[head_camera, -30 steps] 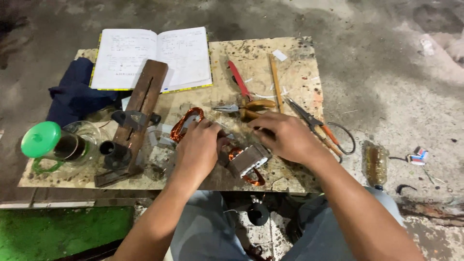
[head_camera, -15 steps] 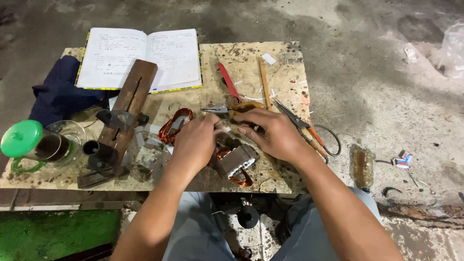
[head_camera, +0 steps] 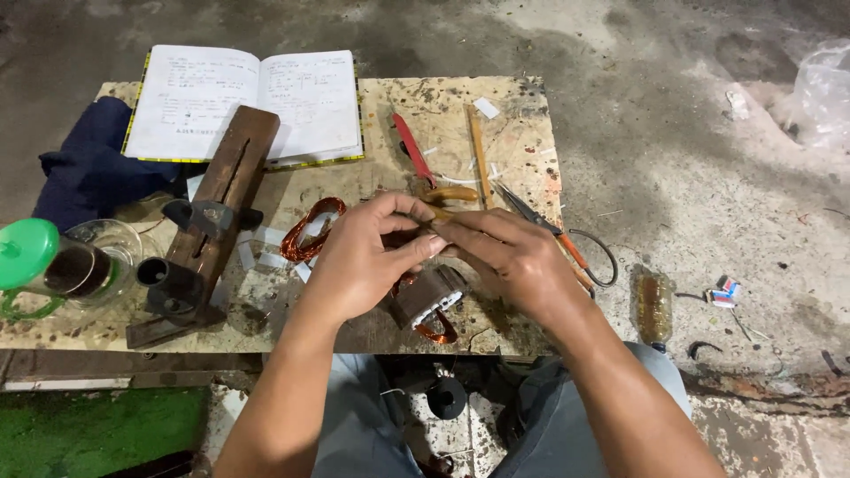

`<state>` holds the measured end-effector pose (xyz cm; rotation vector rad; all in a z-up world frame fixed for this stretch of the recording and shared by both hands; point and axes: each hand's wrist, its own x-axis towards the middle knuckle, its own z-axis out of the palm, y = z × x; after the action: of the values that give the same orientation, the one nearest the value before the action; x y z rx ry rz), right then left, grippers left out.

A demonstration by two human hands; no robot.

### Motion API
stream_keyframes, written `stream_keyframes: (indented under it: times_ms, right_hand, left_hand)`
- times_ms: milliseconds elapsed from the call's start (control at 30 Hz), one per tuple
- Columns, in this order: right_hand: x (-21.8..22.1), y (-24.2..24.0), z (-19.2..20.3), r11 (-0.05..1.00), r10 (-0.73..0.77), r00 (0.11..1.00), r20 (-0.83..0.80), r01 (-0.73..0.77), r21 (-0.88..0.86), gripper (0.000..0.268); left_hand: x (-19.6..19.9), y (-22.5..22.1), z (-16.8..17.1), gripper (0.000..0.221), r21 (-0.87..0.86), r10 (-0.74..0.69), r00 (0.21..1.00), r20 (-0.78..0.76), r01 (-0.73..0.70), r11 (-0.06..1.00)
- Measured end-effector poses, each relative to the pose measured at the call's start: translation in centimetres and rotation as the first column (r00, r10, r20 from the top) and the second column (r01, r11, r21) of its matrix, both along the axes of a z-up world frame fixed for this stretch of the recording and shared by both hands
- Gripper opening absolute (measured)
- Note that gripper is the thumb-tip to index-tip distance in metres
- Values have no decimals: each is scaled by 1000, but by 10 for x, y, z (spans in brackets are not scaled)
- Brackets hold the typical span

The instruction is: Inserting copper wire coils into the slots of an electric motor stator during a repair process.

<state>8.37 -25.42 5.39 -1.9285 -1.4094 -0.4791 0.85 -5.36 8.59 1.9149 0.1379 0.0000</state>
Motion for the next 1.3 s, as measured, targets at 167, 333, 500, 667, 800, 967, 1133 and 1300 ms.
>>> stream_keyframes:
  times_ms: [167, 333, 500, 667, 800, 967, 1133, 1300]
  right_hand:
    - [-2, -5, 3, 998, -59, 991, -118, 63, 25, 17]
    - [-3, -11, -9, 963, -39, 933, -357, 131, 237, 14]
    - [-10, -11, -15, 904, 113, 867, -485, 113, 412, 13]
    - [-17, -10, -14, 873, 100, 877, -469, 149, 464, 11]
    - [-23, -10, -12, 871, 60, 895, -442, 170, 461, 12]
    - [-25, -8, -20, 860, 7, 915, -404, 201, 470, 9]
    - [-19, -11, -14, 857, 229, 811, -539, 95, 507, 10]
    - [-18, -14, -12, 853, 348, 712, -610, 30, 522, 13]
  left_hand:
    - [1, -7, -6, 26, -125, -2, 996, 92, 14, 992]
    - [-4, -20, -17, 30, -91, -3, 941, 340, 36, 995]
    - [-8, -38, -29, 29, -9, 83, 798, 597, -97, 995]
    - [-15, -50, -27, 26, -51, 134, 657, 742, -143, 988]
    - [-16, -54, -24, 25, -40, 126, 639, 759, -147, 988]
    - [-19, -56, -23, 19, 27, 99, 636, 765, -185, 982]
    - [-14, -50, -23, 19, 18, 62, 581, 812, -130, 991]
    - [-16, -49, -16, 20, 61, -2, 542, 841, -91, 994]
